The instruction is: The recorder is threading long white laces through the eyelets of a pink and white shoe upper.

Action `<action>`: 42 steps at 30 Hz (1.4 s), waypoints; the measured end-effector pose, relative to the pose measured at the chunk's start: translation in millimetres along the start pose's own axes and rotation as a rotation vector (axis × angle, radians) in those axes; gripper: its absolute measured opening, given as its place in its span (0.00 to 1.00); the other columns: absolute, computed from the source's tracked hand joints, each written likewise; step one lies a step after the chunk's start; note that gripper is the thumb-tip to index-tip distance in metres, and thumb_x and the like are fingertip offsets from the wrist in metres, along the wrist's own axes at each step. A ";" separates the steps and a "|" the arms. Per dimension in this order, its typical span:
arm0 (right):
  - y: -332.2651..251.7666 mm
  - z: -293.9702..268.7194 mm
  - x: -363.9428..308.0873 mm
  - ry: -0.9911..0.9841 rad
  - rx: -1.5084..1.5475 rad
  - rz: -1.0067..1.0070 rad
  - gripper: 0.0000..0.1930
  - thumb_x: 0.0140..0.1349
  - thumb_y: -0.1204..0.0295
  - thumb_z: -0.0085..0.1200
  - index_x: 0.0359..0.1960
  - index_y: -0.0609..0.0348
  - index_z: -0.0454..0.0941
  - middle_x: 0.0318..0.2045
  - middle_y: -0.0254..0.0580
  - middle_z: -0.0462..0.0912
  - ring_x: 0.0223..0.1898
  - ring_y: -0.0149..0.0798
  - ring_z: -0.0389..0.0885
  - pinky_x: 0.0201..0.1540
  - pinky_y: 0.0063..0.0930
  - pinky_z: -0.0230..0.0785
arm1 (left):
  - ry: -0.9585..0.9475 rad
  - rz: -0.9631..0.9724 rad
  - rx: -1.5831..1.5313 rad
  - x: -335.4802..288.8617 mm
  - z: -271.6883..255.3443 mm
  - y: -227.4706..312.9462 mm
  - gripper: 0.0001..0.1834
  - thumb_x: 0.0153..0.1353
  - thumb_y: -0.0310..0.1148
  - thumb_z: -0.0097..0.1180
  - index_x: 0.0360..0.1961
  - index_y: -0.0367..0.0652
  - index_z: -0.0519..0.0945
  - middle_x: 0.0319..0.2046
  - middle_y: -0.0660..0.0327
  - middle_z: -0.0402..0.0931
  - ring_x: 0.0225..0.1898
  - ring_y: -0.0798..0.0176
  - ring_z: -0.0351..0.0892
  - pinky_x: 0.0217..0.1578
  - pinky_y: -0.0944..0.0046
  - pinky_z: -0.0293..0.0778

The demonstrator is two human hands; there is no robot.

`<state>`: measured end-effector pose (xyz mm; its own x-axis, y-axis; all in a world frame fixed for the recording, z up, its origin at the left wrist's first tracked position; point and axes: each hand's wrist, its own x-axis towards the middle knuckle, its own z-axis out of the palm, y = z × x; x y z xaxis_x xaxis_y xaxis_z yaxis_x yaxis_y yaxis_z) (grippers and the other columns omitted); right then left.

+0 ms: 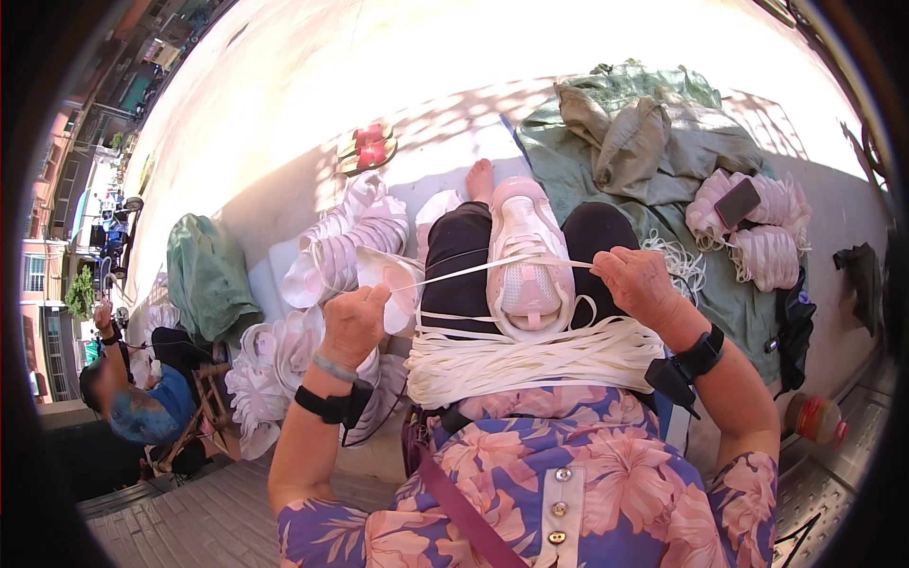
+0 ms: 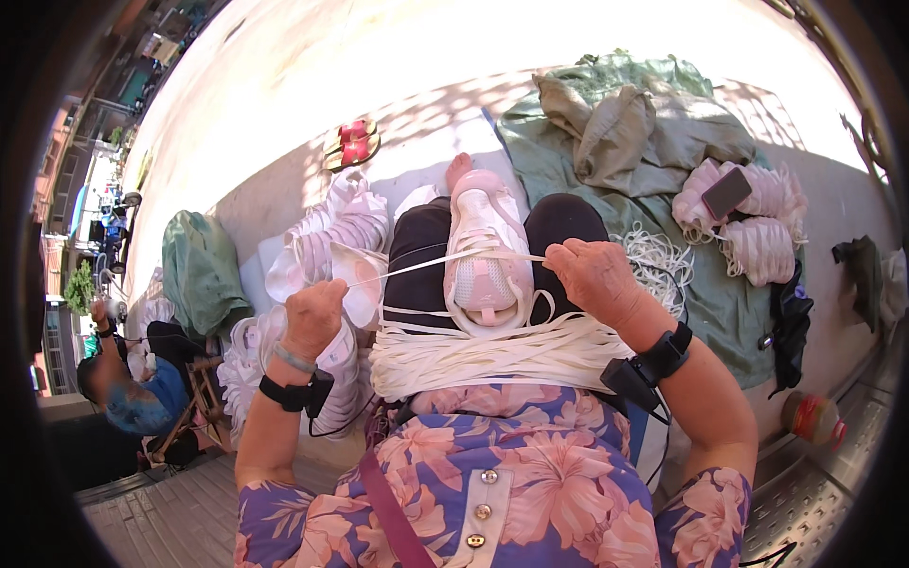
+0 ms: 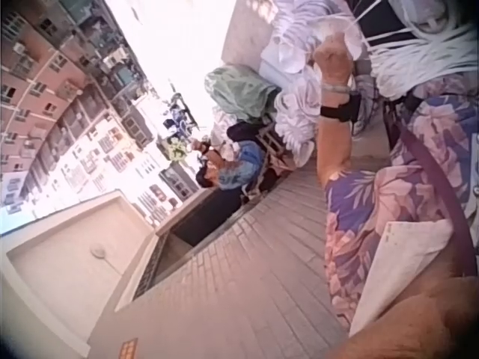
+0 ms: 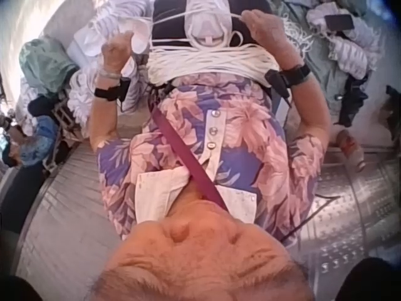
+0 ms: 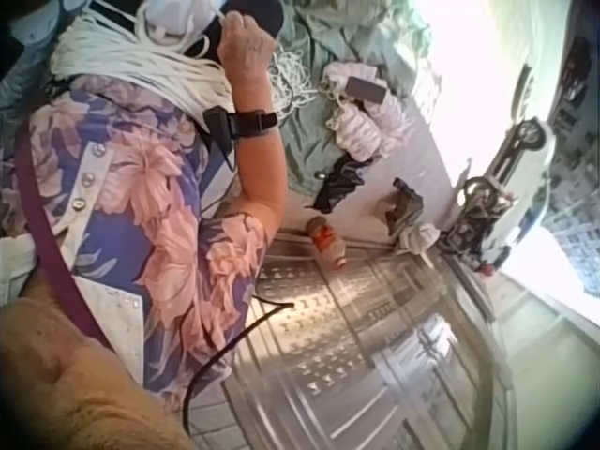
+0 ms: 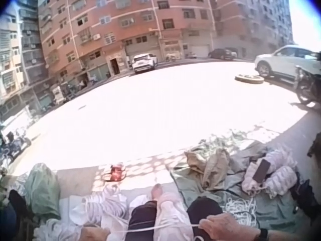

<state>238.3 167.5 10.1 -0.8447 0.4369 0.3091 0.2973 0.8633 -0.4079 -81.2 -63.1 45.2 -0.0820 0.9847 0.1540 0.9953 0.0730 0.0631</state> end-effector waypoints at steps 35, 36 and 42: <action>91.1 -31.4 -107.9 0.052 0.807 1.025 0.13 0.64 0.63 0.48 0.29 0.59 0.78 0.14 0.25 0.68 0.15 0.19 0.62 0.17 0.15 0.56 | -0.493 -0.955 -1.115 -21.5 14.1 -26.8 0.13 0.61 0.36 0.51 0.23 0.40 0.76 0.12 0.66 0.70 0.08 0.77 0.63 0.08 0.77 0.56; 62.5 -29.7 -79.8 -0.090 0.850 0.976 0.13 0.64 0.63 0.49 0.29 0.60 0.78 0.14 0.25 0.68 0.15 0.19 0.61 0.17 0.15 0.55 | -0.577 -0.929 -1.215 -8.0 18.3 -4.9 0.13 0.62 0.36 0.51 0.23 0.39 0.76 0.12 0.66 0.70 0.08 0.77 0.63 0.09 0.77 0.56; -11.5 3.7 -3.1 -0.344 1.257 0.940 0.11 0.62 0.66 0.51 0.29 0.61 0.79 0.16 0.27 0.70 0.16 0.20 0.64 0.17 0.16 0.58 | -0.774 -0.788 -1.396 59.2 41.8 63.3 0.09 0.61 0.32 0.51 0.26 0.38 0.75 0.14 0.66 0.70 0.09 0.76 0.65 0.10 0.77 0.58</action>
<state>235.8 155.3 10.7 -0.6889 0.4421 -0.5744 0.3539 -0.4864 -0.7989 -20.9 6.5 17.1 -0.0218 0.6590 -0.7518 -0.0765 0.7487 0.6585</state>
